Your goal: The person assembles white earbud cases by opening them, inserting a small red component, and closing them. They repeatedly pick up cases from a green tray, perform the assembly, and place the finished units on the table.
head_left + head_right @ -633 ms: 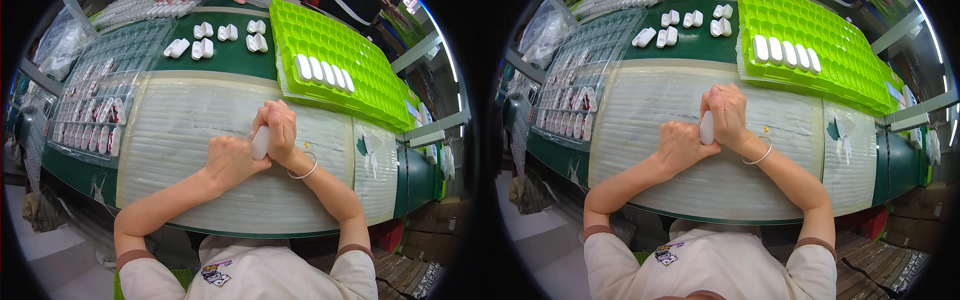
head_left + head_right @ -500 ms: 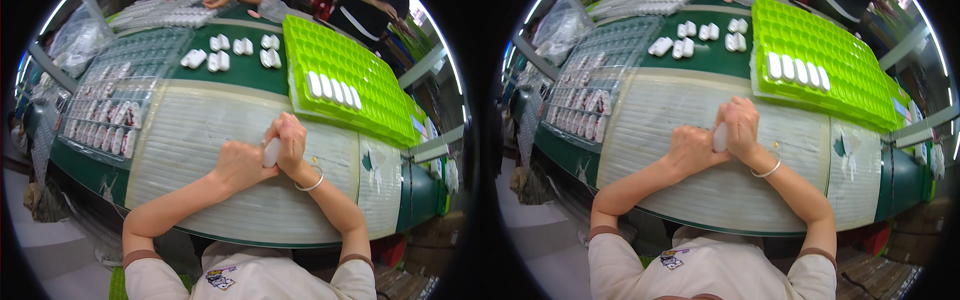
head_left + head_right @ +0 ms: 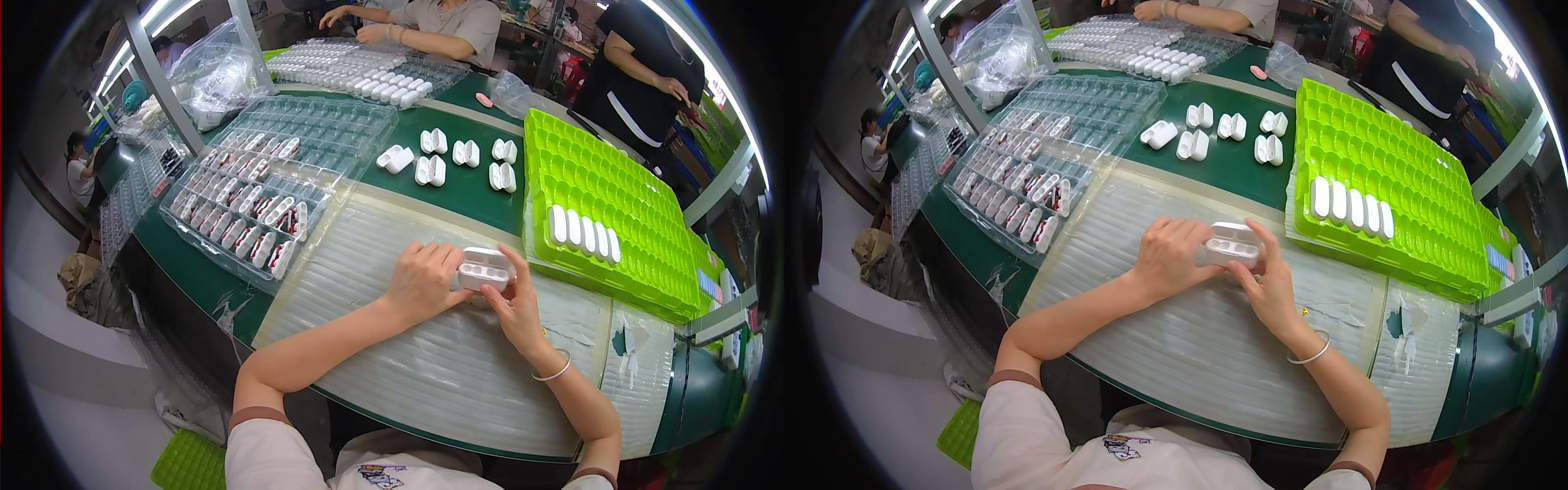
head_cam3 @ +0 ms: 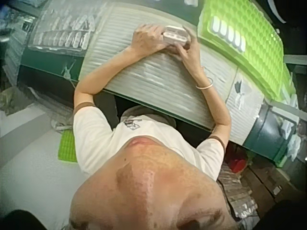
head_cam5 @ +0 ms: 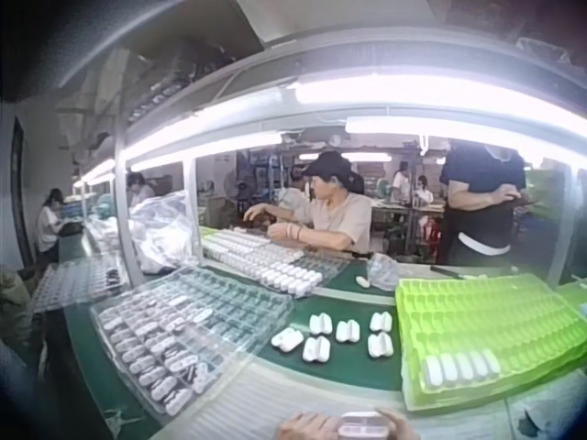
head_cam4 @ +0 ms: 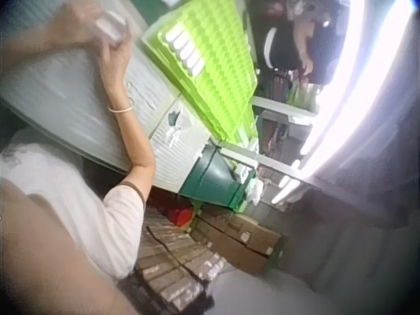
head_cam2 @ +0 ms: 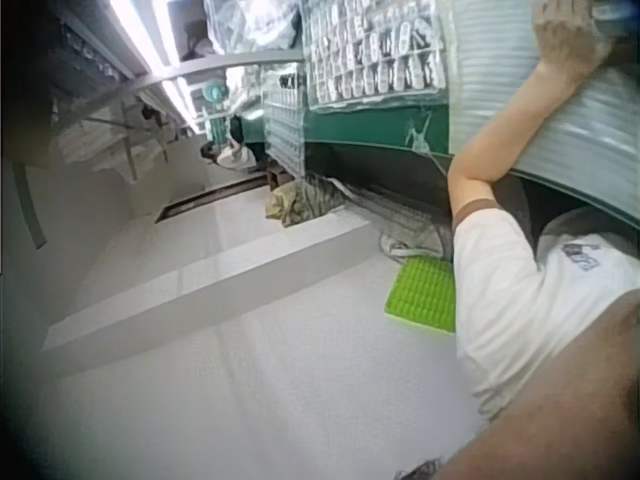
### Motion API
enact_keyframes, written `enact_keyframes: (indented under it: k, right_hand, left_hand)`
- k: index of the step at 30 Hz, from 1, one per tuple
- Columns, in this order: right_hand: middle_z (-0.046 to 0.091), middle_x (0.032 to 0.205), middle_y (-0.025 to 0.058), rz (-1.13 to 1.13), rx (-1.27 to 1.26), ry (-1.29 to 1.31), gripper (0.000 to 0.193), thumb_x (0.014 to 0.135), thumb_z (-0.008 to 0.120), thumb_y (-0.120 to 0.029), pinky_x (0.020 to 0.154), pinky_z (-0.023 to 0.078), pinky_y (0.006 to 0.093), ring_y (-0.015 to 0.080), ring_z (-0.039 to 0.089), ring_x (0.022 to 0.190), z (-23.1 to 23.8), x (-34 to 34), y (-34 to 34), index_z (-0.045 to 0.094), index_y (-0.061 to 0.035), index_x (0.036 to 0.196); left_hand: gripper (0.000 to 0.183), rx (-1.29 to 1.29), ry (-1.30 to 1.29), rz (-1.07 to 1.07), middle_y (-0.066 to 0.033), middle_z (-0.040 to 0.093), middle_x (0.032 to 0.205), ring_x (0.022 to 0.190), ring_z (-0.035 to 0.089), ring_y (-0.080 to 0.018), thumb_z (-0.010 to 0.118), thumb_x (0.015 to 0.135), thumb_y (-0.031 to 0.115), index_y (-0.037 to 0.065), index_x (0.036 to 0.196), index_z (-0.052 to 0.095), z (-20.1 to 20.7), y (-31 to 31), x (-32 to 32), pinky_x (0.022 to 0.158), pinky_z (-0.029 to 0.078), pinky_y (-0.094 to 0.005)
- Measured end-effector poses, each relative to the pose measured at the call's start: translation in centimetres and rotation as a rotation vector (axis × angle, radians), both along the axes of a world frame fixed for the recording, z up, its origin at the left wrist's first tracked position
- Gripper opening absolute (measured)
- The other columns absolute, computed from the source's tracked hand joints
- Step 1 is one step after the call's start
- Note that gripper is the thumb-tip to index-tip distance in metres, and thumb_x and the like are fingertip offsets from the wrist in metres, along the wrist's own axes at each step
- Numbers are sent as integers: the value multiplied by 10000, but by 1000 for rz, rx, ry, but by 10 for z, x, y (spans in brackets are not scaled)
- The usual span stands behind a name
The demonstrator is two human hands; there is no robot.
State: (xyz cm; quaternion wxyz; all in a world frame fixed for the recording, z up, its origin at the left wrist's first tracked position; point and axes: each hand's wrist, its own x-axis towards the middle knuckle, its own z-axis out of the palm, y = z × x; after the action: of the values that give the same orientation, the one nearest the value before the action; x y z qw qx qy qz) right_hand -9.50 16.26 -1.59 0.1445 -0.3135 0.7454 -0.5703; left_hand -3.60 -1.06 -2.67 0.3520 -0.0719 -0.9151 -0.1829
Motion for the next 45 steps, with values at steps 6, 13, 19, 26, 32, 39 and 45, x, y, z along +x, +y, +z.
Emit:
enact_keyframes:
  k: [6,13,19,26,32,39,45]
  right_hand:
    - [554,1124,174,38,-263,-111,775,778,598,110,854,506,341,235,577,1035,-22,2,17,199,-137,1395]
    - [639,952,133,134,15,130,715,709,707,48,761,506,287,188,627,902,-28,-2,16,366,-104,1319]
    - [646,971,163,74,-111,-58,721,730,701,26,737,514,283,187,632,874,-27,3,12,327,-88,1337]
    - [635,980,162,108,-62,-65,635,743,699,1,752,520,298,208,635,899,-22,2,12,373,-42,1287]
    - [616,1038,152,159,-16,0,607,707,718,7,778,524,317,226,636,909,-28,-1,16,430,-36,1240]
    - [661,824,122,147,1,83,664,717,735,-54,625,496,283,195,659,739,-27,-2,22,384,-65,1280]
    - [652,859,123,196,14,31,679,721,734,-47,671,507,279,194,652,810,-20,-2,21,366,-70,1291]
  left_hand:
    - [497,382,-121,-403,-68,559,874,864,556,-212,763,658,331,56,983,506,-14,6,-9,836,377,-352]
    - [459,551,-411,-495,-87,592,959,916,552,-253,737,712,297,62,1059,548,-14,-9,-9,846,409,-358]
    - [414,676,-496,-527,-103,616,954,912,575,-266,735,709,300,51,990,561,-13,-2,-12,828,427,-355]
    - [476,624,-505,-558,-89,602,1000,921,543,-269,721,717,346,77,1063,536,-13,-6,-9,826,413,-362]
    - [407,685,-603,-532,-90,598,975,920,534,-252,673,773,320,72,1068,541,-10,-8,-8,832,411,-358]
    - [363,694,-461,-695,-83,608,848,783,586,-195,696,746,216,40,1023,542,-10,-7,-9,709,466,-312]
    - [380,903,-736,-577,-79,604,946,879,568,-174,660,793,215,29,1098,530,-13,-9,-9,770,453,-300]
